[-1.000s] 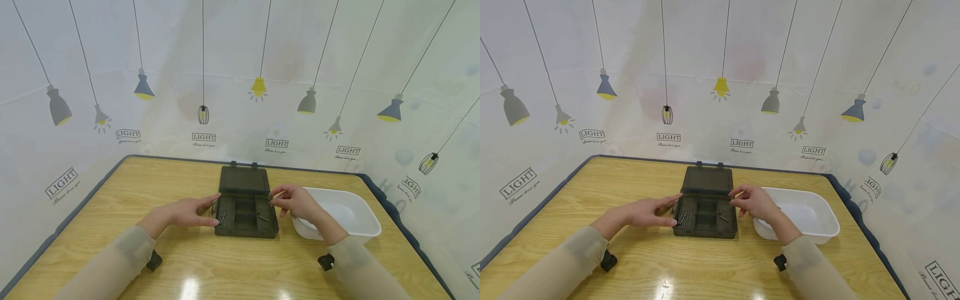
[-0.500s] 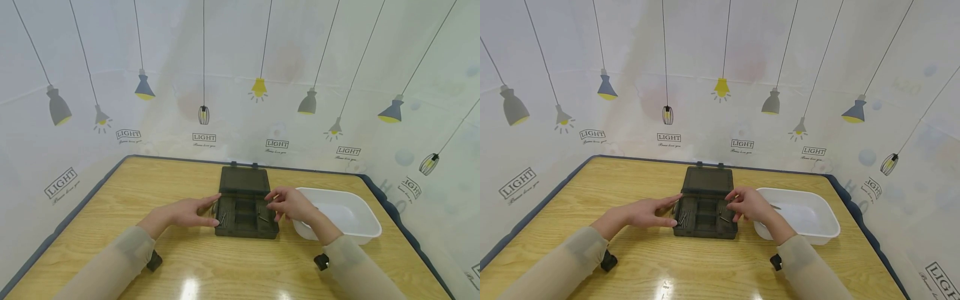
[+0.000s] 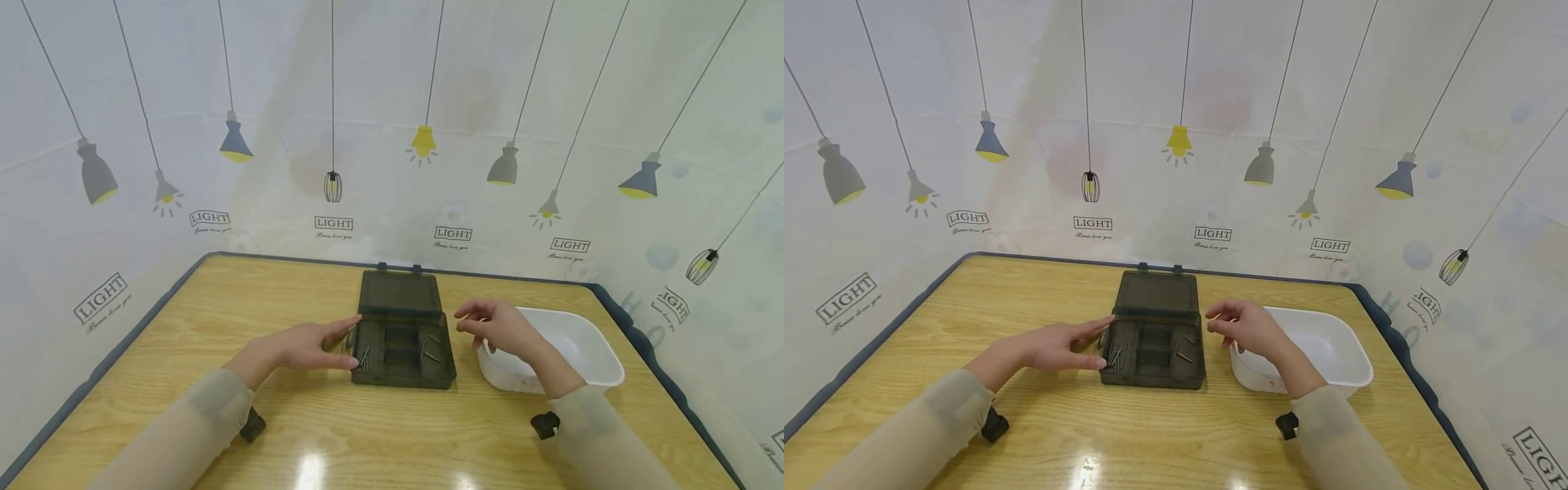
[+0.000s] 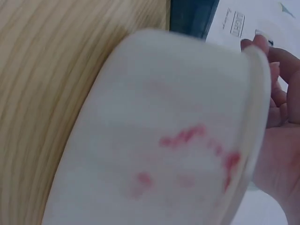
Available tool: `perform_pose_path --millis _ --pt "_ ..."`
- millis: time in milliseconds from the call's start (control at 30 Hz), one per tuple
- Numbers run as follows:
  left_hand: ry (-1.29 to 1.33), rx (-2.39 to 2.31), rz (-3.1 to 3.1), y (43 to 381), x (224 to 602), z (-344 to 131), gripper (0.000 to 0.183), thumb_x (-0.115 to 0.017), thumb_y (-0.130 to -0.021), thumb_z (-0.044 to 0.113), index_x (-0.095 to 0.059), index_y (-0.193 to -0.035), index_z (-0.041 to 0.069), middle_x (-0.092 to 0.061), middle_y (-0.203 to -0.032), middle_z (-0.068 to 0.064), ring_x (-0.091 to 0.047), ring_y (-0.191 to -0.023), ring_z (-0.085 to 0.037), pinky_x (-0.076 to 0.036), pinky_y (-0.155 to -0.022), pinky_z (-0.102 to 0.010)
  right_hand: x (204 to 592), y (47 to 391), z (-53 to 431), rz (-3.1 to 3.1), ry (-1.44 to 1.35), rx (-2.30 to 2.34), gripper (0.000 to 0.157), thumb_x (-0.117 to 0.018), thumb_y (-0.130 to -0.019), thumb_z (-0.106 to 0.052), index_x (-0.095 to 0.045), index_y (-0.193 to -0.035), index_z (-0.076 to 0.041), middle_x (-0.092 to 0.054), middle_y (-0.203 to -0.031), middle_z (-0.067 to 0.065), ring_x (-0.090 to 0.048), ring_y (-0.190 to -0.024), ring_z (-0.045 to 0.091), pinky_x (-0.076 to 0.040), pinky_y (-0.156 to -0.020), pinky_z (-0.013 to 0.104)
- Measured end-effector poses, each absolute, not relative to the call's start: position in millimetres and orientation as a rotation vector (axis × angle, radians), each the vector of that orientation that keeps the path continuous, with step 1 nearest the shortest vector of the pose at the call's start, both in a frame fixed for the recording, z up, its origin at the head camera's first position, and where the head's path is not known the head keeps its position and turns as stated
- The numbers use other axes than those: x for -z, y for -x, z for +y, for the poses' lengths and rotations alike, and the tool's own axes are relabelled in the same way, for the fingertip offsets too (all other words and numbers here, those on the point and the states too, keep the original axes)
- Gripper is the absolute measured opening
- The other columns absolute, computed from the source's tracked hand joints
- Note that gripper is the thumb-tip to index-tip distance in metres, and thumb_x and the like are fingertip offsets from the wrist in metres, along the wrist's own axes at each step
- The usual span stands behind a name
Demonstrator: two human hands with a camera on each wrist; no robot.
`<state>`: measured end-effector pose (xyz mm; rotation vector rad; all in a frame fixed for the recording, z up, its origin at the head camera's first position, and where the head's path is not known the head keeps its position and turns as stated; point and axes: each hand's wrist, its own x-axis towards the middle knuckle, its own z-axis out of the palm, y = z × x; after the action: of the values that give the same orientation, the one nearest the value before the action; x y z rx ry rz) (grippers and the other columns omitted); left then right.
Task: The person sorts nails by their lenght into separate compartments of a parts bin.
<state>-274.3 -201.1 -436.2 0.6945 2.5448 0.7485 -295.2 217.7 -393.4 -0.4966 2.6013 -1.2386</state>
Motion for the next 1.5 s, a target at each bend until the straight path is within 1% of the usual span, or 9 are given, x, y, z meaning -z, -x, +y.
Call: perform_pose_path --millis 100,267,467,533,733,867,1067,1233,1500 --pt "-0.692 -0.749 2.543 274.8 436.3 -201.2 0.102 -0.064 -0.098 0.078 -0.012 -0.178 0.039 -0.034 -0.180 -0.007 -0.039 -0.164 -0.036 -0.033 -0.133 -0.062 392.6 298.7 234.2 2.612 0.479 1.233 0.028 -0.073 -0.108 -0.026 -0.073 -0.131 -0.009 -0.079 -0.108 0.016 -0.073 -0.076 0.026 -0.053 -0.055 0.031" --pt "-0.693 -0.746 2.549 275.2 437.5 -201.8 0.102 -0.064 -0.098 0.078 -0.013 -0.178 0.039 -0.036 -0.179 -0.008 -0.041 -0.163 -0.036 -0.034 -0.132 -0.061 393.8 306.7 262.8 2.604 0.439 1.244 0.034 -0.074 -0.107 -0.032 -0.073 -0.132 -0.008 -0.078 -0.109 0.013 -0.073 -0.085 0.030 -0.056 -0.061 0.033" --pt "-0.707 -0.751 2.545 274.3 438.3 -201.0 0.102 -0.063 -0.098 0.078 -0.013 -0.178 0.037 -0.035 -0.180 -0.008 -0.041 -0.163 -0.037 -0.034 -0.132 -0.061 405.0 316.7 298.9 2.548 0.398 1.211 0.034 -0.073 -0.108 -0.024 -0.071 -0.135 -0.004 -0.077 -0.115 0.018 -0.071 -0.090 0.026 -0.059 -0.069 0.036" --pt "-0.708 -0.748 2.548 273.9 438.5 -200.7 0.102 -0.063 -0.098 0.078 -0.014 -0.178 0.037 -0.034 -0.180 -0.008 -0.041 -0.162 -0.038 -0.033 -0.133 -0.061 410.6 319.4 309.8 2.521 0.353 1.173 0.033 -0.073 -0.107 -0.021 -0.071 -0.135 -0.004 -0.077 -0.116 0.016 -0.069 -0.092 0.024 -0.059 -0.073 0.037" --pt "-0.709 -0.746 2.554 273.8 439.6 -199.8 0.102 -0.064 -0.099 0.077 -0.014 -0.178 0.037 -0.033 -0.180 -0.007 -0.041 -0.162 -0.038 -0.033 -0.133 -0.061 427.0 324.3 332.4 2.445 0.266 1.063 0.039 -0.075 -0.104 -0.017 -0.065 -0.140 -0.007 -0.070 -0.105 0.007 -0.063 -0.090 0.022 -0.055 -0.076 0.033" --pt "-0.714 -0.746 2.555 274.2 440.4 -199.3 0.102 -0.064 -0.099 0.077 -0.014 -0.178 0.037 -0.033 -0.180 -0.007 -0.041 -0.162 -0.038 -0.034 -0.133 -0.061 432.0 324.6 338.1 2.423 0.284 1.051 0.045 -0.076 -0.103 -0.016 -0.061 -0.145 -0.007 -0.064 -0.098 0.005 -0.059 -0.085 0.022 -0.051 -0.075 0.031" --pt "-0.711 -0.750 2.548 274.0 438.5 -199.5 0.101 -0.063 -0.099 0.077 -0.013 -0.178 0.038 -0.032 -0.181 -0.007 -0.040 -0.163 -0.037 -0.034 -0.133 -0.061 431.1 322.8 336.9 2.443 0.279 1.013 0.051 -0.077 -0.103 -0.017 -0.059 -0.149 -0.008 -0.058 -0.094 0.006 -0.057 -0.086 0.023 -0.048 -0.078 0.032" --pt "-0.704 -0.754 2.543 273.5 436.0 -200.4 0.102 -0.064 -0.099 0.076 -0.012 -0.178 0.037 -0.032 -0.181 -0.008 -0.039 -0.164 -0.036 -0.033 -0.133 -0.061 430.2 323.3 334.5 2.466 0.294 0.991 0.042 -0.076 -0.103 -0.016 -0.061 -0.141 -0.006 -0.061 -0.095 0.005 -0.057 -0.085 0.022 -0.049 -0.079 0.031" --pt "-0.706 -0.740 2.548 274.6 435.3 -200.3 0.103 -0.063 -0.099 0.077 -0.012 -0.178 0.037 -0.032 -0.181 -0.008 -0.039 -0.164 -0.037 -0.033 -0.133 -0.062 434.9 324.7 333.5 2.487 0.337 1.009 0.021 -0.075 -0.103 -0.011 -0.069 -0.118 0.001 -0.069 -0.101 0.005 -0.058 -0.084 0.018 -0.051 -0.076 0.027"
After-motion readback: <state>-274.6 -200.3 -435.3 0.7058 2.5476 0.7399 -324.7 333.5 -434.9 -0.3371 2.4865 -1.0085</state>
